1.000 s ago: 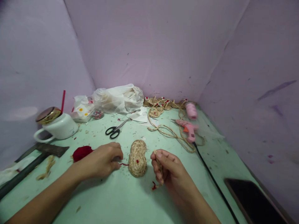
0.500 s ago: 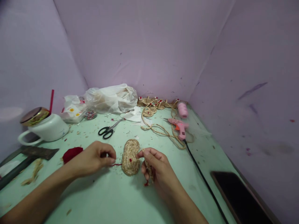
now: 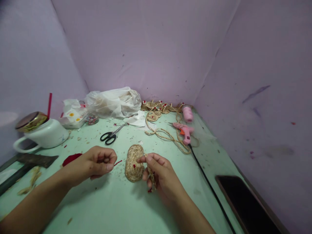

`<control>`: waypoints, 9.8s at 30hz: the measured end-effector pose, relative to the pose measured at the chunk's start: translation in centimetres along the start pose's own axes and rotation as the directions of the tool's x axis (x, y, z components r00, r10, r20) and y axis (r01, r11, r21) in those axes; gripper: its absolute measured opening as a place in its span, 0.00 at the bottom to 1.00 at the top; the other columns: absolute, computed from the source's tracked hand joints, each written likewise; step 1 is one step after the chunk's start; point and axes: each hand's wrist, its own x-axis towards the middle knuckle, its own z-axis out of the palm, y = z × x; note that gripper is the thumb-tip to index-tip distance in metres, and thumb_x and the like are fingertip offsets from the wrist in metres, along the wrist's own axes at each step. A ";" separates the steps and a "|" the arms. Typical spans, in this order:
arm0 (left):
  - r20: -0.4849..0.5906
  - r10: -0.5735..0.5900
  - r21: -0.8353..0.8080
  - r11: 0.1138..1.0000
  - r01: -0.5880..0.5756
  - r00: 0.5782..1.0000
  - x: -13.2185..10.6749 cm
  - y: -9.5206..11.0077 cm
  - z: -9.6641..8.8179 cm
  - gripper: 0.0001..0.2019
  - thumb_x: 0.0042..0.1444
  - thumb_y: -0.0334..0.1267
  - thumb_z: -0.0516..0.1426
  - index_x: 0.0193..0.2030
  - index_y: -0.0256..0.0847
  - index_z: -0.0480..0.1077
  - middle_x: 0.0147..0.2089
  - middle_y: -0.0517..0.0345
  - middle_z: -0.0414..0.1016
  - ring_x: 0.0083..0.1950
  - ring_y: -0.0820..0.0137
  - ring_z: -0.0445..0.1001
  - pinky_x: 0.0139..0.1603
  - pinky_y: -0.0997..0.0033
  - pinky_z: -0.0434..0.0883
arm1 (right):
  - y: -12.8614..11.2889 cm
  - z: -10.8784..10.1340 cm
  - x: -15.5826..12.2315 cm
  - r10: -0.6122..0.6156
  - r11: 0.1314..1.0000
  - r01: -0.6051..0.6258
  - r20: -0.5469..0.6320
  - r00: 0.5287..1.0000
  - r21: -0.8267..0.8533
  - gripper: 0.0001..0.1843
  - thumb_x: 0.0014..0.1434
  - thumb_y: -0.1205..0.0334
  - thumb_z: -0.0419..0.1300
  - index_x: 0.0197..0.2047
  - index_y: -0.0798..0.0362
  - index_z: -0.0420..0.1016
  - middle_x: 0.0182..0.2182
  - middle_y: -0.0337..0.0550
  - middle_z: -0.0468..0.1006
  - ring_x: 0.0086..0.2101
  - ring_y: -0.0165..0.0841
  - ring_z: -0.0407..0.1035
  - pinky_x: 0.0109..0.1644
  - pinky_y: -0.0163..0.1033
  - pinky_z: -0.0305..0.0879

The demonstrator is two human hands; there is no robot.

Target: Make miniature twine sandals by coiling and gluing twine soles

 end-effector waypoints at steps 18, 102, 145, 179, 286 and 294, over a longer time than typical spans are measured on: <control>-0.124 0.136 0.236 0.966 -0.104 0.983 0.4 -0.4 2.0 0.06 0.46 0.35 0.53 0.22 0.37 0.62 0.18 0.69 0.55 0.21 0.79 0.52 0.21 0.78 0.51 | 1.0 3.6 0.3 -0.128 0.930 0.139 0.053 0.990 -0.339 0.17 0.51 0.52 0.58 0.22 0.58 0.72 0.16 0.35 0.66 0.16 0.24 0.60 0.19 0.31 0.60; -0.284 0.206 -0.235 0.932 -0.276 0.936 2.2 -2.1 5.5 0.11 0.47 0.42 0.56 0.23 0.36 0.64 0.16 0.65 0.60 0.18 0.79 0.55 0.18 0.78 0.54 | 2.0 3.1 -1.1 -0.244 0.953 0.240 0.002 0.970 -0.186 0.15 0.49 0.52 0.60 0.23 0.54 0.65 0.13 0.30 0.60 0.12 0.20 0.49 0.14 0.28 0.46; -0.502 -0.258 -0.392 0.919 0.048 0.825 2.6 -1.2 5.3 0.07 0.32 0.33 0.56 0.12 0.38 0.61 0.08 0.71 0.50 0.13 0.83 0.45 0.14 0.79 0.44 | 2.1 2.8 -0.1 0.044 0.992 -0.040 0.035 0.998 -0.118 0.18 0.39 0.54 0.68 0.28 0.55 0.67 0.19 0.36 0.71 0.18 0.26 0.65 0.22 0.32 0.63; -0.381 -0.226 -0.343 0.935 0.089 0.897 4.7 -3.5 6.0 0.05 0.34 0.32 0.53 0.13 0.36 0.65 0.12 0.64 0.61 0.17 0.78 0.58 0.19 0.76 0.56 | 3.1 0.8 1.2 -0.385 0.692 0.240 -0.066 0.921 -0.681 0.06 0.50 0.63 0.58 0.25 0.54 0.73 0.21 0.40 0.73 0.23 0.30 0.65 0.26 0.34 0.60; 0.062 0.482 0.678 0.622 -0.391 0.874 3.8 -3.3 2.8 0.08 0.51 0.26 0.53 0.26 0.37 0.72 0.37 0.54 0.74 0.41 0.68 0.69 0.45 0.68 0.65 | 3.9 1.1 2.2 -0.121 0.957 0.091 -0.093 0.988 -0.276 0.10 0.43 0.61 0.65 0.25 0.55 0.69 0.15 0.35 0.73 0.18 0.25 0.67 0.24 0.30 0.64; -0.035 0.458 0.717 0.631 -0.297 0.888 3.4 -2.7 3.5 0.06 0.47 0.25 0.51 0.25 0.37 0.66 0.39 0.54 0.70 0.37 0.68 0.69 0.39 0.69 0.66 | 3.6 1.3 2.0 -0.123 0.958 0.090 -0.109 0.986 -0.272 0.09 0.41 0.65 0.64 0.21 0.55 0.66 0.15 0.34 0.72 0.18 0.26 0.66 0.23 0.32 0.62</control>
